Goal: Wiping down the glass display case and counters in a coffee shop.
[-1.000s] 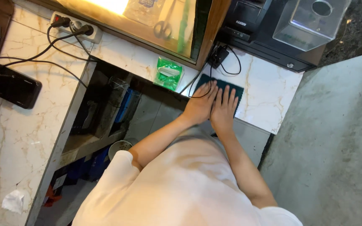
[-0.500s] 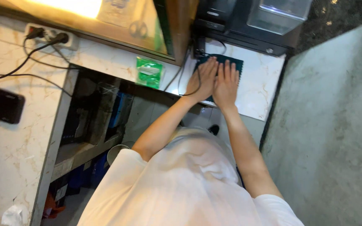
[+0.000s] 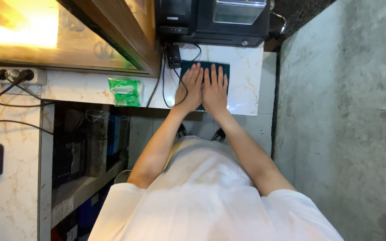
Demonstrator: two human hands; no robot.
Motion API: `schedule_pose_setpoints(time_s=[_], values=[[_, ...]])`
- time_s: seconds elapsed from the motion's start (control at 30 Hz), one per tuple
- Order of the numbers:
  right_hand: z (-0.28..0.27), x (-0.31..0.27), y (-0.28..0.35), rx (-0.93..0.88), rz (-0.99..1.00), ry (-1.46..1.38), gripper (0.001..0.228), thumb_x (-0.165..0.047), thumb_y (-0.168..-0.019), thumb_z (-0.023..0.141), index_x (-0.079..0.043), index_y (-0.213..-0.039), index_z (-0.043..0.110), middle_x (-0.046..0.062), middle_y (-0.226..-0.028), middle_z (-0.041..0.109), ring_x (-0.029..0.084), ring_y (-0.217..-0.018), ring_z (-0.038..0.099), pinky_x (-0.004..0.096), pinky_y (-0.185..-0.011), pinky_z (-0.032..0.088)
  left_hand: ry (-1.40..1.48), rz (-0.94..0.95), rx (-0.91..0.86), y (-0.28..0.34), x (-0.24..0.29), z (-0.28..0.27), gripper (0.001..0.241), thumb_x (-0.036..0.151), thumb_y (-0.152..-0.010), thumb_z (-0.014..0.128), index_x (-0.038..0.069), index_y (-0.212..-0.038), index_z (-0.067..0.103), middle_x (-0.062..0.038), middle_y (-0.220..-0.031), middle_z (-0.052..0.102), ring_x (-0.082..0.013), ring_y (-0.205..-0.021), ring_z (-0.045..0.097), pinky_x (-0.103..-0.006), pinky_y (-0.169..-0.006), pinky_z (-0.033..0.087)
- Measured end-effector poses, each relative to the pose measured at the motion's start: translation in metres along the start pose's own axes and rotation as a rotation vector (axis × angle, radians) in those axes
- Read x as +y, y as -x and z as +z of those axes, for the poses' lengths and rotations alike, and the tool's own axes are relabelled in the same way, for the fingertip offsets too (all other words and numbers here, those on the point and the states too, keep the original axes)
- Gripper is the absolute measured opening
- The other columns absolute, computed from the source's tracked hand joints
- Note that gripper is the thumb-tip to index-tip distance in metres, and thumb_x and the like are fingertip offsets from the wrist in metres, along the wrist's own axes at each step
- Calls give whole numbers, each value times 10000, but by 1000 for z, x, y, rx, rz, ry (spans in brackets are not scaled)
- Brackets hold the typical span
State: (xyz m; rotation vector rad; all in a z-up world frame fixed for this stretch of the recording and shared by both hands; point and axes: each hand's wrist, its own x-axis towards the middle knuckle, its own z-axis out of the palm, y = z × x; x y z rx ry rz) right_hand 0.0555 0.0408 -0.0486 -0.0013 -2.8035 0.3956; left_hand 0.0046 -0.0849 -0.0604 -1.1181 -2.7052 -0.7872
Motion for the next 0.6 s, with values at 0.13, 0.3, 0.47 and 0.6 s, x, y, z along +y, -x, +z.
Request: schedule_pose_setpoints(time_s=[0.13, 0.3, 0.47, 0.6], values=[[8, 18, -28, 38, 11, 39, 465, -159, -1076, 535, -51, -1522, 461, 200, -1595, 366, 449, -1499, 257, 596, -1180, 241, -53, -5, 67, -27, -15, 20, 570, 231, -1056, 500, -35, -1547, 386, -221, -1623, 352, -340, -1532, 302, -433, -1294, 187], [-2, 17, 0, -47, 1, -8, 482, -168, -1095, 511, -36, -1551, 425, 222, -1634, 304, 456, -1525, 203, 596, -1213, 163, -19, -34, 45, -3, 13, 12, 581, 204, -1053, 496, -51, -1556, 357, -263, -1635, 294, -371, -1541, 263, -454, -1303, 170], [-19, 3, 48, -105, 13, -11, 510, -152, -1082, 500, -18, -1563, 394, 236, -1658, 266, 472, -1533, 190, 617, -1212, 153, -79, -79, -73, 33, 51, -6, 599, 222, -1056, 463, -44, -1571, 313, -256, -1662, 245, -373, -1564, 206, -489, -1294, 148], [-17, 11, 40, -140, 72, 43, 531, -172, -1092, 469, -28, -1591, 359, 198, -1678, 227, 448, -1538, 176, 629, -1225, 115, -33, -57, -27, 23, 48, 4, 582, 216, -1054, 460, -49, -1559, 343, -257, -1656, 262, -374, -1560, 222, -487, -1290, 163]])
